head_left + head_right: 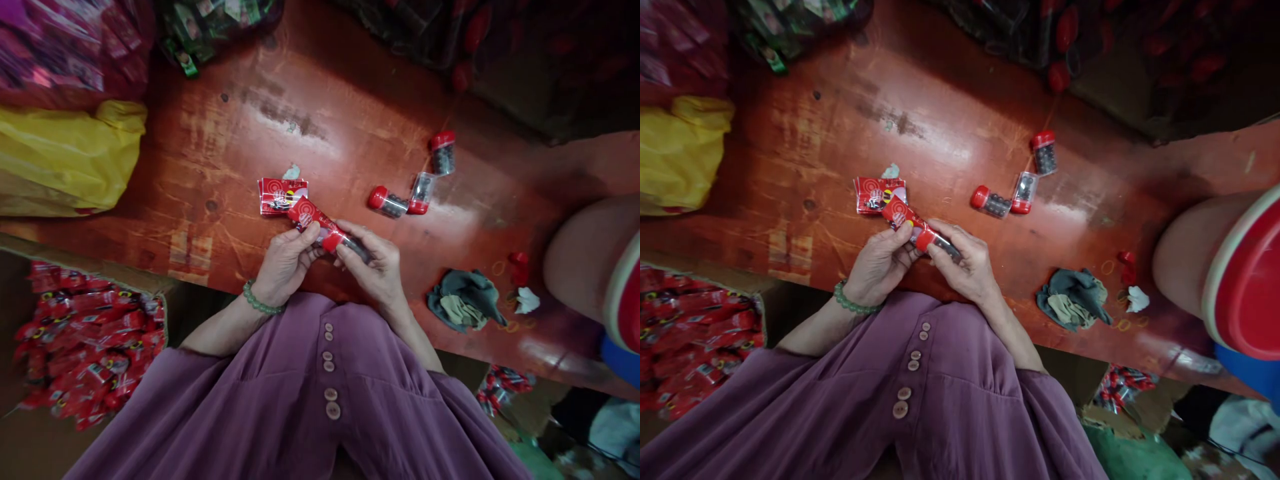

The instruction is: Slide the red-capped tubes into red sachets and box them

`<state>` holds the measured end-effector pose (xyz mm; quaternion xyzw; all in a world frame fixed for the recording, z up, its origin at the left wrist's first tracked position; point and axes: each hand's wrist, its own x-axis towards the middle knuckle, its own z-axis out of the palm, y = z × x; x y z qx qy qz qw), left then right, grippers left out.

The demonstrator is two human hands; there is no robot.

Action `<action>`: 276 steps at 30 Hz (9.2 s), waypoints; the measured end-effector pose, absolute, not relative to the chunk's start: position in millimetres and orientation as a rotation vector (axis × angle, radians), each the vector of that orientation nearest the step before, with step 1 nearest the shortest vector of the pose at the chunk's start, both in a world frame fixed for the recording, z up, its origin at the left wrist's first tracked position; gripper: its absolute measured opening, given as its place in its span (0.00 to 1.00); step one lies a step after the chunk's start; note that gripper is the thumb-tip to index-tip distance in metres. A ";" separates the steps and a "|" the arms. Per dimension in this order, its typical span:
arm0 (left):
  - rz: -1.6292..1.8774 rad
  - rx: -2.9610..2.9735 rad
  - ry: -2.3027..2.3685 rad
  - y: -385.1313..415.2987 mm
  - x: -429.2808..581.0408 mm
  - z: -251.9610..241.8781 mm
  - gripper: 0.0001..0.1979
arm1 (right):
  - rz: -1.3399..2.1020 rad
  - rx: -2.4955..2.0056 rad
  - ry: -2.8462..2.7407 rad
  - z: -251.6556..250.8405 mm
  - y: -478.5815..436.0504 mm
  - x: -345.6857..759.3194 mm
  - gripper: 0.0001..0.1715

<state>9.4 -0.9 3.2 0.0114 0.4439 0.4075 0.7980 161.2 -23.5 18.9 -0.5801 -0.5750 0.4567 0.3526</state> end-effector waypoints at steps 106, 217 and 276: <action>1.011 0.504 0.888 7.9 0.6 -2.0 0.17 | 1.404 -1.229 -0.878 -4.9 -30.0 129.9 0.17; 1.032 0.668 1.094 -5.0 14.1 1.9 0.17 | 1.269 -1.127 -0.977 -42.5 -27.7 150.8 0.14; 0.996 0.162 0.801 -12.4 7.7 -1.1 0.19 | 1.034 -1.234 -1.317 -34.7 -24.9 160.1 0.12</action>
